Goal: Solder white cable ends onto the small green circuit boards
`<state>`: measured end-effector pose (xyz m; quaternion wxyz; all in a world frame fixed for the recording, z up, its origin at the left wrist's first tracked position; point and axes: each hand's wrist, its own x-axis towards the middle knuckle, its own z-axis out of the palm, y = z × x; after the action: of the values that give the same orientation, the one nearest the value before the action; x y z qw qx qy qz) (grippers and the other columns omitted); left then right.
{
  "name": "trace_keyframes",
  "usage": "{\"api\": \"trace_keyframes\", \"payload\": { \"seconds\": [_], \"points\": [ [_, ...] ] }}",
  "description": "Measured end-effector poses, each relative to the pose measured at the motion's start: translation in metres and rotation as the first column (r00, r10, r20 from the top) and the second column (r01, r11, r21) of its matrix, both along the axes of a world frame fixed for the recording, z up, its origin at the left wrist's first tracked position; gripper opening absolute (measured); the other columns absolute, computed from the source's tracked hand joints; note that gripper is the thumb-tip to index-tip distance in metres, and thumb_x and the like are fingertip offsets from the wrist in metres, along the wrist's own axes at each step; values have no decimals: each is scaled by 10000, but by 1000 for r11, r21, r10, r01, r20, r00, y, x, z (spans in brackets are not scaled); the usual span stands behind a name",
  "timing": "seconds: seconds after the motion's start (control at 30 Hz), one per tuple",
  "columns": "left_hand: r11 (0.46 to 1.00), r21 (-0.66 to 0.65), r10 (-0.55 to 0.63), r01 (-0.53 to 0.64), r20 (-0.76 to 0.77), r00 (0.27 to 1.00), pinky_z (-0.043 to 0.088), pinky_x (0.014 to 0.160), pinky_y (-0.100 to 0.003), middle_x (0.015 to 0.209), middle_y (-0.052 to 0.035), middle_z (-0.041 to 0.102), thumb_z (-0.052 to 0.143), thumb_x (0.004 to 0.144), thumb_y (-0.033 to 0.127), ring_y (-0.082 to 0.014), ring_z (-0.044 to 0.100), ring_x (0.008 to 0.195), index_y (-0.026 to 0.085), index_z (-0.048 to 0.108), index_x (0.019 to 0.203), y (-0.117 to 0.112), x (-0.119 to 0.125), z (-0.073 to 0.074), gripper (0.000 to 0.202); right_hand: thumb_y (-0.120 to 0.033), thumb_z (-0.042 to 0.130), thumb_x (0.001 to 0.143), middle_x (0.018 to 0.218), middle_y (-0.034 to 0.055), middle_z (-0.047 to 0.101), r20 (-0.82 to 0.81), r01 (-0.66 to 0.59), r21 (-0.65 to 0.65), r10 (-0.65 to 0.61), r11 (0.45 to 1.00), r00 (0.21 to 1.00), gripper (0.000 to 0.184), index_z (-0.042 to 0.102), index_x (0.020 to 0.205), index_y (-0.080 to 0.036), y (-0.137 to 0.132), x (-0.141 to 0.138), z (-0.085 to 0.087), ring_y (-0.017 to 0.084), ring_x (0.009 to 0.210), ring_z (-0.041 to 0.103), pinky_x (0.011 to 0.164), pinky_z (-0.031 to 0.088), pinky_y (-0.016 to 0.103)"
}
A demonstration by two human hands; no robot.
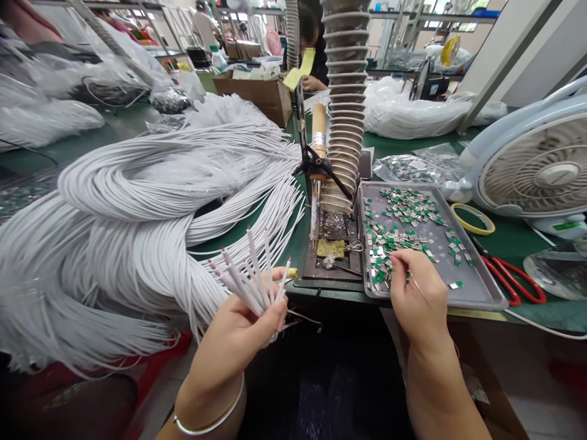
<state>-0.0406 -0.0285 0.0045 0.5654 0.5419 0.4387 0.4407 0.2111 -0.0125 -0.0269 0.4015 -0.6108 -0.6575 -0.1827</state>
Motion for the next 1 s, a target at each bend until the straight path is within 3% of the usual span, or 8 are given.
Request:
{"api": "trace_keyframes", "payload": {
  "seconds": [0.1,0.23,0.4,0.57,0.67,0.8,0.9,1.0],
  "points": [
    [1000,3,-26,26,-25,999,448,537,-251,515,37,498,569,828,266,-119,504,503,189,598,825,-2,-1,6,83,-209,493,888,790,35,672,-1,-10,9,10,1000,1000,106,599,886,-207,0,1,-1,173,761,653,724,500,282],
    [997,-48,-54,54,-3,999,291,367,-205,416,92,381,547,848,319,-71,338,336,191,591,888,-4,3,11,141,-178,511,876,788,32,666,-18,-46,24,46,999,999,94,601,892,-199,-1,1,-1,163,757,648,731,502,272],
    [998,50,-36,44,-140,989,361,461,-208,569,32,480,542,829,260,-78,425,473,168,599,735,-7,7,19,144,-139,538,853,803,28,656,-101,-125,70,132,990,986,88,599,879,-197,-2,-1,0,156,779,642,758,508,273],
    [968,134,-164,214,-313,935,342,481,-209,574,47,432,554,790,146,-77,384,500,172,533,681,-10,2,32,115,-98,556,832,815,30,642,-160,-213,100,227,972,961,114,594,875,-196,-2,-6,1,160,797,632,787,509,302],
    [959,161,-175,234,-315,933,383,532,-218,558,46,463,538,839,178,-89,445,518,179,541,725,-11,1,33,114,-90,565,824,818,31,629,-179,-244,107,260,964,949,116,596,859,-196,-3,-8,1,161,793,616,769,501,313],
    [993,46,-104,109,-96,990,434,574,-234,468,53,521,444,925,271,-94,488,456,185,550,848,-9,10,20,156,-103,581,818,786,20,593,-300,-260,114,283,959,911,102,602,840,-200,-8,-15,3,159,757,582,705,478,313],
    [1000,-24,9,-7,80,997,475,658,-253,609,0,607,494,898,262,-127,596,614,177,564,827,-1,22,3,131,-131,571,837,761,3,568,-452,-283,91,293,955,842,83,609,858,-201,-15,-25,3,139,688,568,649,461,296],
    [995,-53,91,-82,183,979,458,690,-238,758,-11,594,569,859,258,-87,562,631,162,563,710,9,33,-17,177,-144,564,853,752,-15,547,-573,-323,56,296,945,764,83,613,877,-206,-21,-37,2,102,606,547,581,443,260]
  ]
}}
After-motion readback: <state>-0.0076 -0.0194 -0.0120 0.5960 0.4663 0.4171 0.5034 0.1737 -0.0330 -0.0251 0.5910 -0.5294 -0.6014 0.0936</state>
